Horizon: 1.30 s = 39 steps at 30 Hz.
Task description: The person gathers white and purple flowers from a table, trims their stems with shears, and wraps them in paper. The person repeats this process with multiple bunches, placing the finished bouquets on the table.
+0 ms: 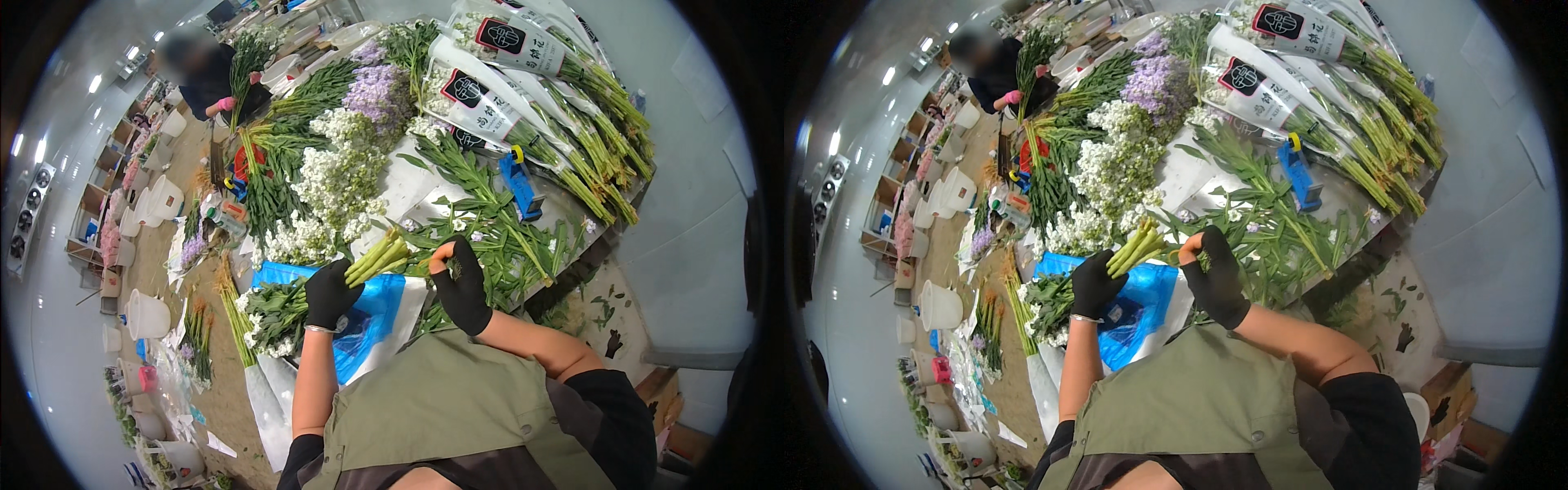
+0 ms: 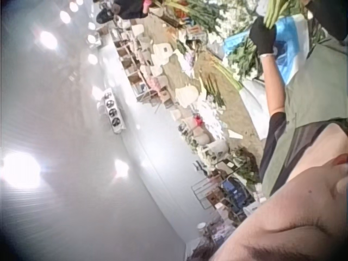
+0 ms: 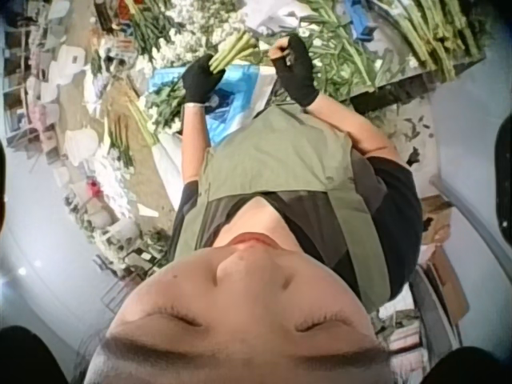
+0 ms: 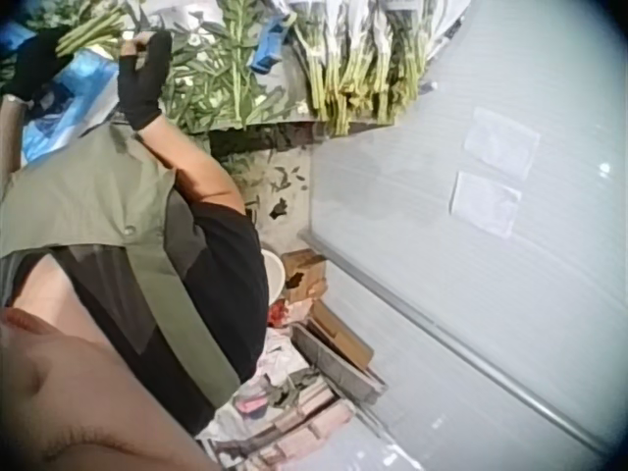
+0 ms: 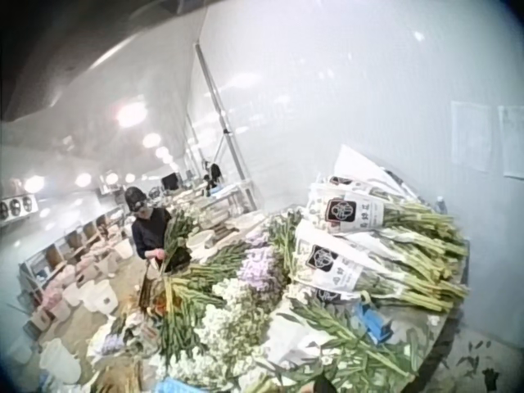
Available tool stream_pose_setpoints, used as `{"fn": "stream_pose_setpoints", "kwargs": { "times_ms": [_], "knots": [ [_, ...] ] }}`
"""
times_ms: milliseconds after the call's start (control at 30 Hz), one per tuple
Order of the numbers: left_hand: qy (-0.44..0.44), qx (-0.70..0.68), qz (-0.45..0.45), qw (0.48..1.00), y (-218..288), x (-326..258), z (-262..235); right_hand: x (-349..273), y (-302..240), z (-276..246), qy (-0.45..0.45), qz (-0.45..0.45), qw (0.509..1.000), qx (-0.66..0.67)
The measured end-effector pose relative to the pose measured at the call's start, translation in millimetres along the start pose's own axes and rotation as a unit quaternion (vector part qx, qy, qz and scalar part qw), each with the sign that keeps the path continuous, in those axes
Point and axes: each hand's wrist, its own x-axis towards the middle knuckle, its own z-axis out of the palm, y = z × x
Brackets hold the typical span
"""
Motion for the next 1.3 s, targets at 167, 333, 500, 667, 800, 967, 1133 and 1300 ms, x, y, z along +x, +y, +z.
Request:
{"fn": "stream_pose_setpoints", "kwargs": {
  "times_ms": [167,333,500,667,800,967,1133,1300],
  "knots": [
    [0.003,-0.005,-0.003,1.0,0,0,0,-1,2,12,-0.012,-0.016,1.0,-0.01],
    [0.013,-0.009,0.003,1.0,-3,0,4,-16,10,30,-0.092,-0.032,0.995,-0.01],
    [0.03,-0.017,0.008,0.999,-2,0,9,-35,22,49,-0.226,-0.002,0.974,0.032],
    [0.021,-0.008,0.005,1.0,4,4,9,-41,18,68,-0.345,-0.116,0.927,-0.089],
    [0.0,0.009,0.015,1.0,3,2,26,-42,4,112,-0.543,-0.15,0.717,-0.41],
    [-0.075,0.002,0.058,0.995,8,-34,25,127,36,143,-0.661,-0.035,0.747,-0.067],
    [0.101,-0.044,0.095,0.989,15,4,-19,149,266,-22,-0.415,0.354,0.834,0.085],
    [0.137,-0.027,0.022,0.99,-8,9,-8,-25,57,12,-0.569,-0.266,0.774,-0.084]
  ]
}}
